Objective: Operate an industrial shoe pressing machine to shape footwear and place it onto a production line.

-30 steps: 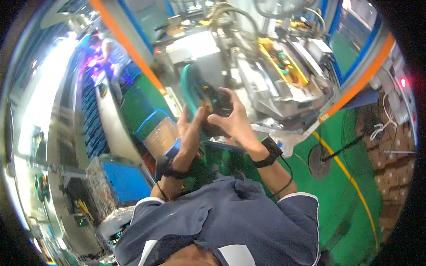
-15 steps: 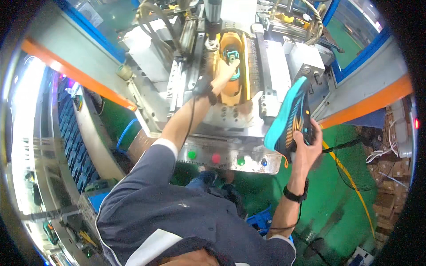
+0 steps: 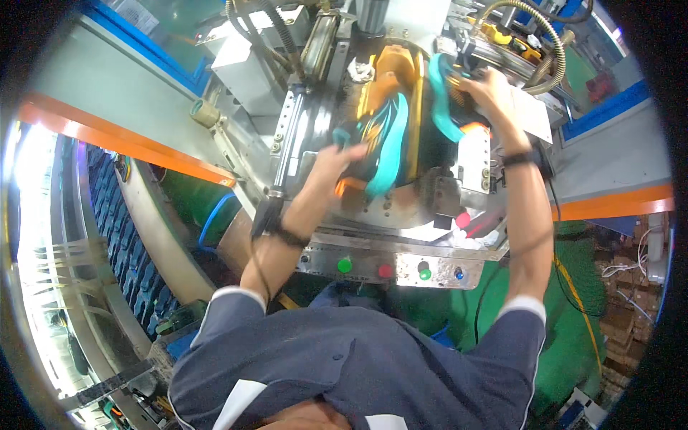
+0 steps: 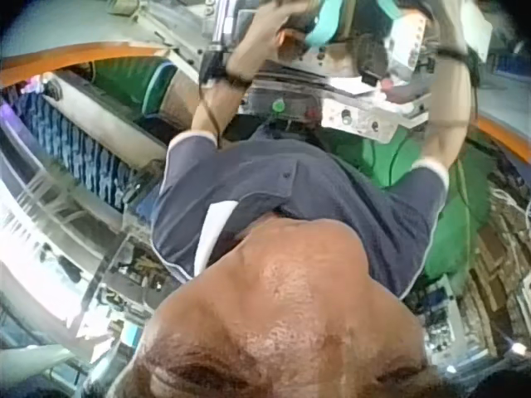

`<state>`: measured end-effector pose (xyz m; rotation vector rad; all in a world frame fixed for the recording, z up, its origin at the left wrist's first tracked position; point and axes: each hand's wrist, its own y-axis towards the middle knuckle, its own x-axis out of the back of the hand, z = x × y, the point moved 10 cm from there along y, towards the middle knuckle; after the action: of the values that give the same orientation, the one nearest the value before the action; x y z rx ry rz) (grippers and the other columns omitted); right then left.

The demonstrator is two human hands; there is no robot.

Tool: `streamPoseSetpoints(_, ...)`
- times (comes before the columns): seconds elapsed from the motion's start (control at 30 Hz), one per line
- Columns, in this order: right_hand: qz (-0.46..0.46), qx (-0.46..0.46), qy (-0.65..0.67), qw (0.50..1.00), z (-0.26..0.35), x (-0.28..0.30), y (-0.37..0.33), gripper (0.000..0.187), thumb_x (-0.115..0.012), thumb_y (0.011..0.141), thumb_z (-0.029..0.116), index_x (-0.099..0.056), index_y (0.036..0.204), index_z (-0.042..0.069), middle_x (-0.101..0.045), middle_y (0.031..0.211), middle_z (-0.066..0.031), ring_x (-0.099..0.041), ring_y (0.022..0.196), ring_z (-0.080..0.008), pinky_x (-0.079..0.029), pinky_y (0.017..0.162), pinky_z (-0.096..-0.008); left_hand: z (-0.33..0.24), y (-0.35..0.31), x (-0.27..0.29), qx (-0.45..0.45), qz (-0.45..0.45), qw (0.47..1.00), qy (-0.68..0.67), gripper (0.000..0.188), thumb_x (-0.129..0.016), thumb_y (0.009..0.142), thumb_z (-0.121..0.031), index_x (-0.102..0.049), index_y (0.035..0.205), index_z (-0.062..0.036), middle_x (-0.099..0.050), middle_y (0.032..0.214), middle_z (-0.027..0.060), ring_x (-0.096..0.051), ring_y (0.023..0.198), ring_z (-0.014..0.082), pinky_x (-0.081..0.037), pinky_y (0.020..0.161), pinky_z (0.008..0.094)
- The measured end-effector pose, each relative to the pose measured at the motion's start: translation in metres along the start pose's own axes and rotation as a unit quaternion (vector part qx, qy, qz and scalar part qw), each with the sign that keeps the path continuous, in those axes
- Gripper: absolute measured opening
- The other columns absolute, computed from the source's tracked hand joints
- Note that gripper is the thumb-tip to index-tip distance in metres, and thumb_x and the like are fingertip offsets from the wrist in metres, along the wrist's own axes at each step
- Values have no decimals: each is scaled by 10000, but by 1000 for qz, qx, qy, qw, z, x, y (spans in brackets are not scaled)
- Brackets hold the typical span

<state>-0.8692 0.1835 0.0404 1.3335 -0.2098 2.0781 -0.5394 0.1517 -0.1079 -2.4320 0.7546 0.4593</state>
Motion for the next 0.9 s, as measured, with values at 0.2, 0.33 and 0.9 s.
streamPoseSetpoints(0.2,86,10,-56,995,64,-187,38,389,-688,735,273,-638,948,-49,-678,927,-216,-677,867,-333,-533,771,-397,-25,-203,101,-66,-145,985,69,576,-759,723,-180,-535,1204,43,-625,1073,89,-597,958,165,-455,895,292)
streamPoseSetpoints(0.33,-74,98,-96,988,76,-233,20,272,-589,792,209,-530,923,-22,-667,788,-202,-682,760,-352,-551,686,-427,-13,-315,153,-143,-320,937,-11,543,-722,746,-146,-517,1212,44,-622,1093,107,-625,942,187,-500,843,303)
streamPoseSetpoints(0.9,228,483,160,830,171,-296,-430,164,-566,867,115,-625,990,23,-631,955,-151,-582,916,-332,-467,818,-403,205,-488,123,-155,-600,744,-251,359,-732,778,-115,-591,1049,73,-644,938,106,-615,844,173,-515,762,315)
